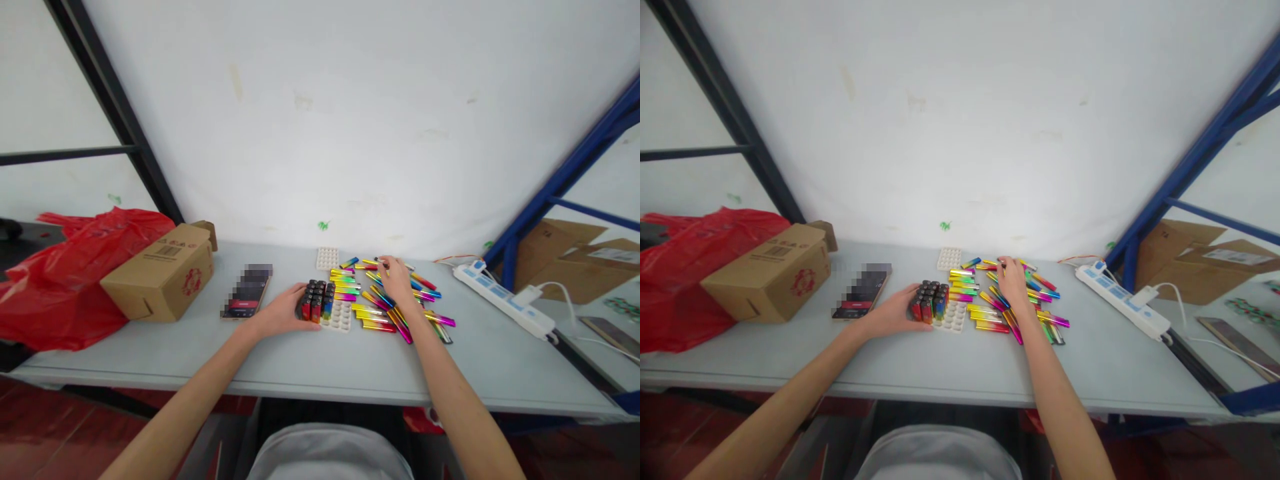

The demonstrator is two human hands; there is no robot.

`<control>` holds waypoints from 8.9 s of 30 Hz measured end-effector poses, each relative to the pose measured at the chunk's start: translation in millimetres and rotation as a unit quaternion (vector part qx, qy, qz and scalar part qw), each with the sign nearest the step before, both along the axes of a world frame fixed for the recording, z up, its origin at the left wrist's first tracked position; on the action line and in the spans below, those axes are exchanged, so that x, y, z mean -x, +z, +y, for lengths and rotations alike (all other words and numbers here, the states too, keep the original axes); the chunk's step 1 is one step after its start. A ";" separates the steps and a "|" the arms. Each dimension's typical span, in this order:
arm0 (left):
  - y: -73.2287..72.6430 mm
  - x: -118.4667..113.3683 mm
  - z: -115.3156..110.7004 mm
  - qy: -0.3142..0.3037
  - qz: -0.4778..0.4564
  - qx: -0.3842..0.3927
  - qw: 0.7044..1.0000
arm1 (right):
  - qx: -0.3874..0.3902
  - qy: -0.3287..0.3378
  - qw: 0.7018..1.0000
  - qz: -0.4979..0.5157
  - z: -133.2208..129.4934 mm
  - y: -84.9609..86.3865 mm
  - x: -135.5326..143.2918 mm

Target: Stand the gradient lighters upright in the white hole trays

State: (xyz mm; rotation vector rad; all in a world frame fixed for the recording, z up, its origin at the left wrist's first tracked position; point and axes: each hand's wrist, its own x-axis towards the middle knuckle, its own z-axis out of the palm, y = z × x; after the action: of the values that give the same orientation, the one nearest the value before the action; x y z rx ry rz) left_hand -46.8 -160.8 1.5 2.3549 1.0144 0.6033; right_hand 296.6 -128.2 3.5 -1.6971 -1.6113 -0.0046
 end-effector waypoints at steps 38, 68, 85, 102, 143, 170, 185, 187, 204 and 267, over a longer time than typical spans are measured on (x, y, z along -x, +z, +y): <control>-0.8 0.5 -1.2 -0.008 -0.025 -0.020 0.999 | -0.046 0.145 0.981 0.117 -64.1 16.7 91.9; 1.7 -2.4 -4.5 -0.012 -0.035 -0.012 0.999 | -0.009 0.308 0.950 0.052 -98.7 43.4 84.5; -4.6 -3.0 0.3 -0.028 -0.047 -0.015 0.998 | -0.006 0.284 0.938 -0.200 -112.5 20.2 98.4; -2.9 -2.9 -2.2 -0.013 -0.042 -0.010 0.999 | 0.086 0.294 0.941 -0.144 -70.5 48.1 74.4; 2.0 -4.5 -2.9 0.017 -0.024 -0.046 0.998 | 0.158 0.298 0.832 0.441 -39.3 21.5 75.0; 5.8 3.5 -1.1 0.004 -0.011 -0.040 0.999 | -0.001 0.180 0.972 0.149 -52.4 8.8 92.2; 5.2 3.4 -1.0 -0.005 -0.012 -0.039 0.999 | 0.042 0.258 0.964 -0.045 -54.2 18.6 79.2; 5.4 3.2 -1.4 -0.004 -0.009 -0.039 0.999 | 0.045 0.256 0.964 -0.060 -52.2 16.0 78.1; 3.6 2.6 -0.9 0.002 -0.012 -0.047 0.999 | -0.010 0.192 0.972 -0.132 -15.7 1.8 33.9; 4.3 3.1 -2.1 -0.004 -0.009 -0.036 0.999 | -0.024 0.139 0.979 0.146 -49.4 10.4 82.4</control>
State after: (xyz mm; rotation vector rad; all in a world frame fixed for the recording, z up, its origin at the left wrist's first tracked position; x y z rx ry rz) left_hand -49.8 -162.9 5.8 2.4103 0.9902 0.6666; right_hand 214.2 -177.6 13.9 -1.3508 -1.5936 0.3267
